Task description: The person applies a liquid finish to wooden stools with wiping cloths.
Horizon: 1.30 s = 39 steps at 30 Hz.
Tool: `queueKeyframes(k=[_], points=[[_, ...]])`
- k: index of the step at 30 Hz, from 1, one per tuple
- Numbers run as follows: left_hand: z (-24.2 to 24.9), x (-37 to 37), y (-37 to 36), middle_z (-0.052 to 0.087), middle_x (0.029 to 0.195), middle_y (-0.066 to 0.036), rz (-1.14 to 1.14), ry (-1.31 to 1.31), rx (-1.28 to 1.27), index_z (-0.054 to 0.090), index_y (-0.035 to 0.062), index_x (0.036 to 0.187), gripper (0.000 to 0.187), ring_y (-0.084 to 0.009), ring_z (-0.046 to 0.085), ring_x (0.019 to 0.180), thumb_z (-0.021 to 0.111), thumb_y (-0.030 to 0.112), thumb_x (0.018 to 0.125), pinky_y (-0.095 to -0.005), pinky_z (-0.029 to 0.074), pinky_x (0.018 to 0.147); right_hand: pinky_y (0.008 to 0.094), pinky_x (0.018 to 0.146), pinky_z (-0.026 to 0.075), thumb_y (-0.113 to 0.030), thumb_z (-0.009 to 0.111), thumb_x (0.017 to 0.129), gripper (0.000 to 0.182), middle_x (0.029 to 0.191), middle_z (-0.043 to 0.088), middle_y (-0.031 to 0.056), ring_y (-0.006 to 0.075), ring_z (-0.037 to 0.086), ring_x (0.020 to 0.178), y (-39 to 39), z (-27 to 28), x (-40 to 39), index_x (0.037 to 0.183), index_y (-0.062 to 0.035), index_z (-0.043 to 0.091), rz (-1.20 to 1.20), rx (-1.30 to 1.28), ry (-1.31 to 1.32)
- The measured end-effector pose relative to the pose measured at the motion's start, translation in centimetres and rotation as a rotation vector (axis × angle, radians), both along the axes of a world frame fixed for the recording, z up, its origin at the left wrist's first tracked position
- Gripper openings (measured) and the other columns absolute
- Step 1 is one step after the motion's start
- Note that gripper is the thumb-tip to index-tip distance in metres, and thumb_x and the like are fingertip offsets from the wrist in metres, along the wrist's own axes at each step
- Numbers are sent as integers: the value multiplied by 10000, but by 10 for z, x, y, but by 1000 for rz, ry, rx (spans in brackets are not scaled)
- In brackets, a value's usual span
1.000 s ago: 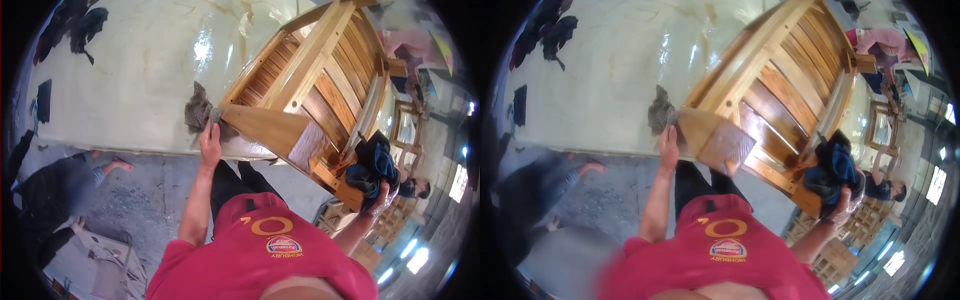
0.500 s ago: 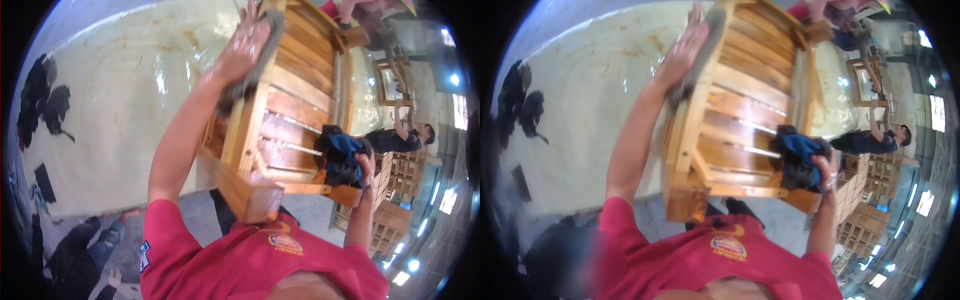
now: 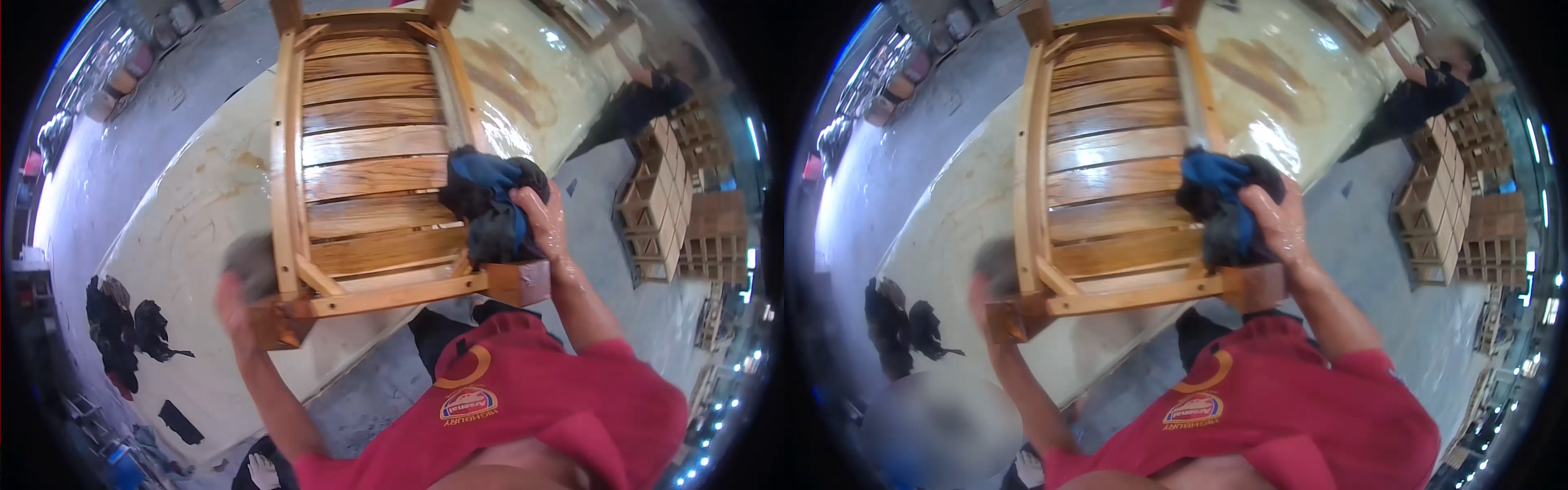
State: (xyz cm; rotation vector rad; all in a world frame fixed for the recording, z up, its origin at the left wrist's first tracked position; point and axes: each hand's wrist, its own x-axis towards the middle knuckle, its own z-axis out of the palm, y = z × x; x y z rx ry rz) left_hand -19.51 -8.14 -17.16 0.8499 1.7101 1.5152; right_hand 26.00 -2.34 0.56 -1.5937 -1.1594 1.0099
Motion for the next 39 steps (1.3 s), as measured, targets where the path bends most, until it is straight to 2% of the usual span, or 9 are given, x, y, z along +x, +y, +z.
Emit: queueKeyframes(k=[2, 5, 11, 15, 18, 22, 25, 33, 39], points=[[90, 40, -42, 569, 1265, -177, 284, -388, 215, 469, -8, 1337, 502, -274, 621, 1034, 388, 392, 1044, -371, 556, 841, 278, 827, 497, -104, 608, 829, 318, 943, 668, 52, 138, 611, 864, -23, -14, -18, 1114, 34, 634, -87, 101, 126], [136, 76, -99, 551, 1298, -188, 687, -301, 248, 461, -27, 1341, 624, -320, 583, 1125, 408, 501, 1014, -458, 505, 965, 338, 904, 482, -169, 664, 807, 370, 1054, 650, 90, 165, 595, 988, -61, -29, -58, 1120, 23, 619, 228, 113, 320], [203, 133, -162, 490, 1362, -214, 1032, 383, 824, 438, -54, 1340, 612, -364, 475, 1252, 506, 431, 974, -510, 399, 1040, 380, 939, 464, -183, 709, 743, 425, 1079, 638, 128, 289, 613, 1048, -64, -58, -77, 1119, -9, 617, 933, 149, 759], [236, 206, -187, 571, 1245, -209, 1205, 1135, 344, 510, -69, 1231, 448, -344, 544, 1149, 409, 318, 1028, -492, 424, 999, 361, 914, 478, -163, 668, 709, 424, 1061, 629, 128, 229, 610, 1014, 16, -62, 51, 1093, 10, 623, 860, 360, 725], [218, 242, -178, 631, 1158, -205, 1290, 1854, -284, 563, -80, 1149, 396, -328, 596, 1072, 335, 233, 1069, -479, 442, 968, 360, 917, 491, -362, 617, 764, 550, 1066, 637, 146, 211, 620, 1007, 76, -67, 147, 1122, 55, 586, 371, 347, 470], [105, 221, -105, 569, 1240, -164, 747, 1306, -296, 464, -27, 1339, 404, -274, 580, 1075, 435, 242, 1039, -348, 478, 954, 351, 948, 476, -229, 580, 855, 460, 1090, 639, 136, 217, 613, 1010, 147, -119, 177, 1222, 47, 550, 427, 232, 430], [52, 230, -52, 546, 1273, -156, 811, 845, -319, 456, -13, 1350, 422, -271, 554, 1116, 436, 262, 1032, -362, 448, 986, 342, 985, 441, -209, 612, 864, 458, 1137, 628, 79, 182, 575, 1068, 129, -97, 153, 1253, 27, 558, 708, 17, 516], [136, 183, -28, 485, 1362, -134, 818, 144, 16, 436, 24, 1381, 470, -264, 485, 1224, 436, 317, 1012, -398, 365, 1070, 349, 890, 492, -94, 687, 724, 310, 995, 654, 100, 206, 624, 970, 47, -113, 118, 1021, -13, 651, 1173, 132, 535], [128, 289, -65, 438, 1429, -118, 974, -188, 275, 420, 52, 1403, 508, -259, 433, 1305, 437, 359, 998, -425, 304, 1132, 310, 798, 509, -116, 619, 853, 266, 915, 695, 91, 149, 619, 830, 165, -100, 90, 1047, 61, 662, 347, 366, 597]])
